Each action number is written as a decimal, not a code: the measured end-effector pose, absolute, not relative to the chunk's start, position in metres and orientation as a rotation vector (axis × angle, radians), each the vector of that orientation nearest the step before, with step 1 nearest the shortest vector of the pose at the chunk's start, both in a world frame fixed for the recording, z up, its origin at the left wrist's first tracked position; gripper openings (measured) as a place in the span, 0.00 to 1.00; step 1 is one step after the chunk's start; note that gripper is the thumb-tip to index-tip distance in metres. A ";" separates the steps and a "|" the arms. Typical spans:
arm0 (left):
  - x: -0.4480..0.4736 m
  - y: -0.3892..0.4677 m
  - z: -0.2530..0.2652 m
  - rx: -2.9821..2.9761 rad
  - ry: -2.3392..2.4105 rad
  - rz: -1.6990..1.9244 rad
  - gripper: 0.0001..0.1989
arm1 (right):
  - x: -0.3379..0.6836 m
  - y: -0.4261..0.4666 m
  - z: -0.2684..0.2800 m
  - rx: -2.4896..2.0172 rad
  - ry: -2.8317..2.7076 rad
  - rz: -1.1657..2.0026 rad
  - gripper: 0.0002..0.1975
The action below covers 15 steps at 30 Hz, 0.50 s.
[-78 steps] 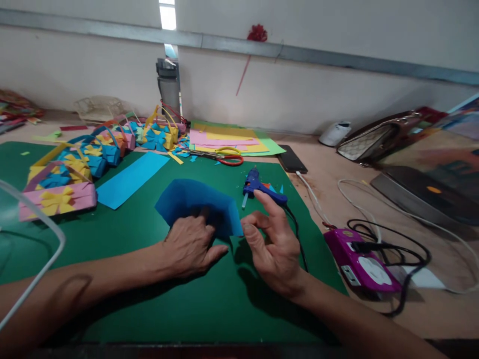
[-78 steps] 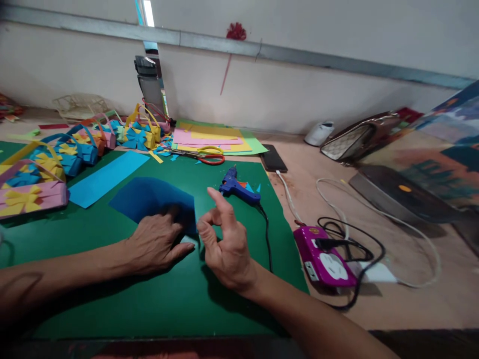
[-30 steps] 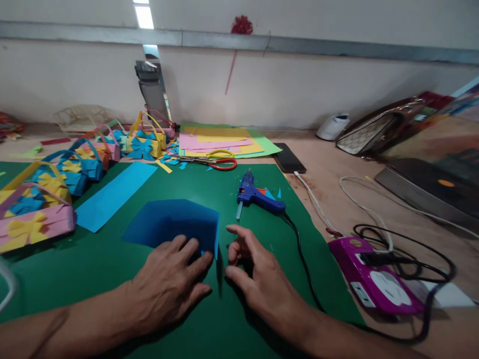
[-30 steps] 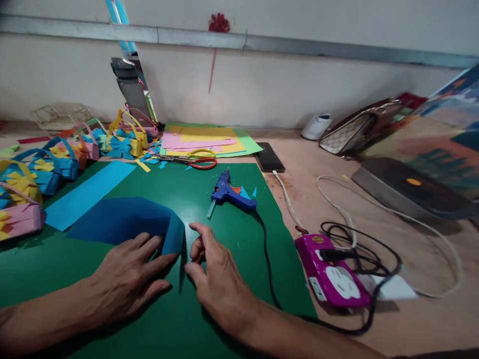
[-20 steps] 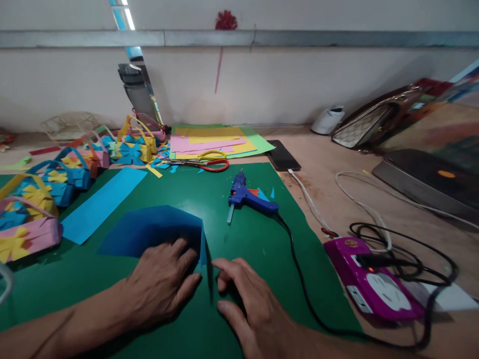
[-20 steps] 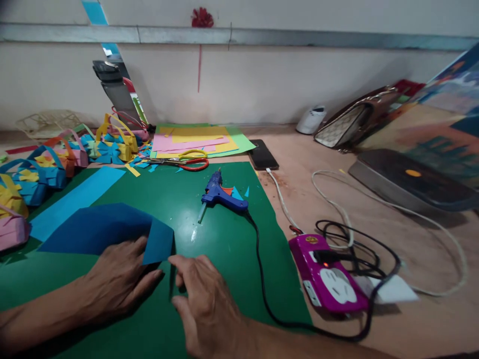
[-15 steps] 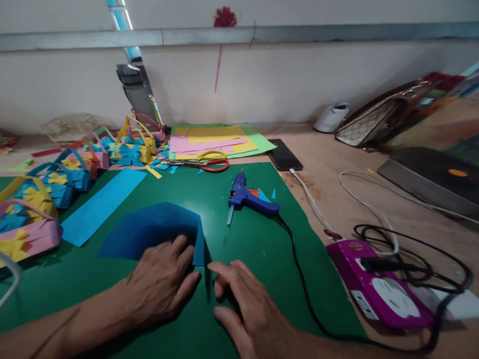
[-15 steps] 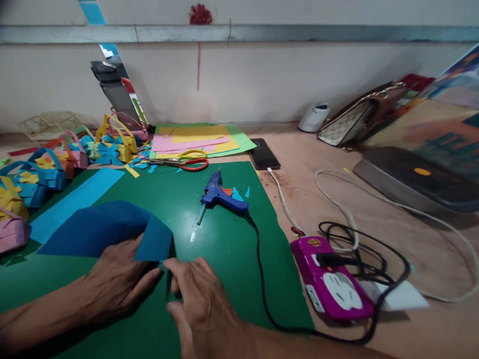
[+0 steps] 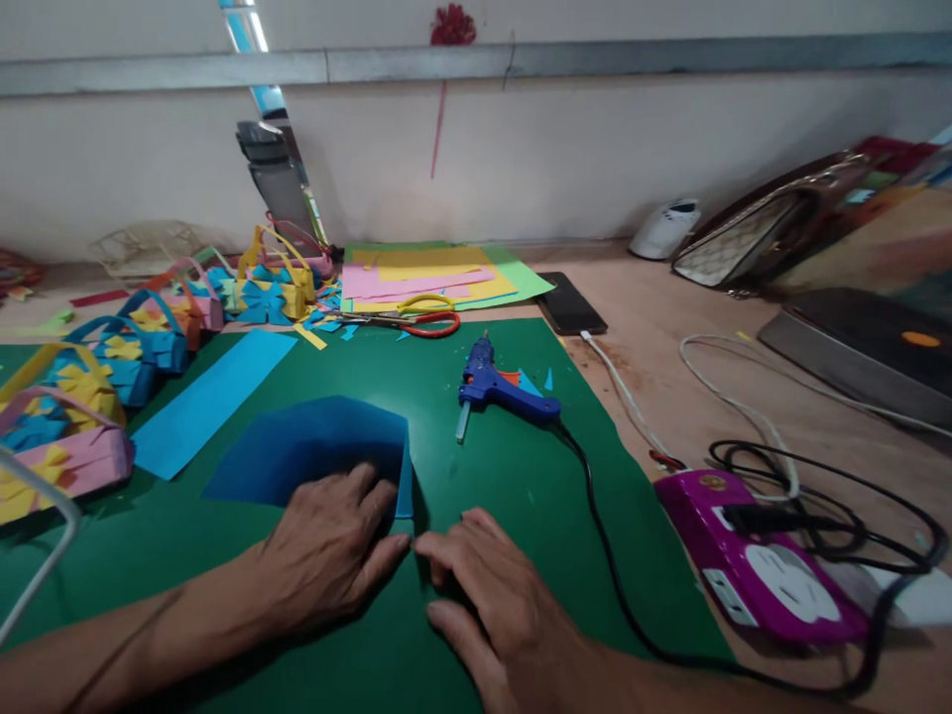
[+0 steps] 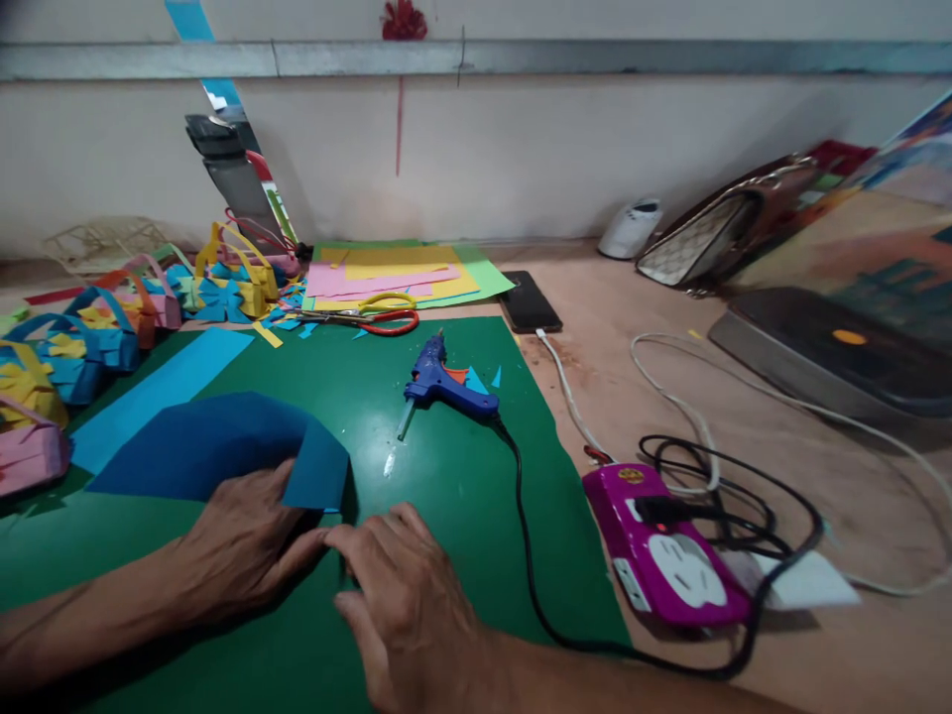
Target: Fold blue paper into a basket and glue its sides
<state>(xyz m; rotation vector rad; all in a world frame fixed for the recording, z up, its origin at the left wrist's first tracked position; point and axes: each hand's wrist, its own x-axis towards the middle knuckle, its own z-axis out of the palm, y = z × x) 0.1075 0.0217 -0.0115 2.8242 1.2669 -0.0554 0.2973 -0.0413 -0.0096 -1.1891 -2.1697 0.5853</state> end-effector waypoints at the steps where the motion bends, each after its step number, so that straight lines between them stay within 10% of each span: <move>1: 0.108 0.021 -0.011 2.824 1.273 -0.058 0.16 | 0.297 -0.041 -0.010 -1.169 -2.196 0.574 0.16; 15: 0.110 0.025 -0.004 2.769 1.221 0.068 0.14 | 0.298 -0.032 -0.008 -1.078 -2.292 0.522 0.11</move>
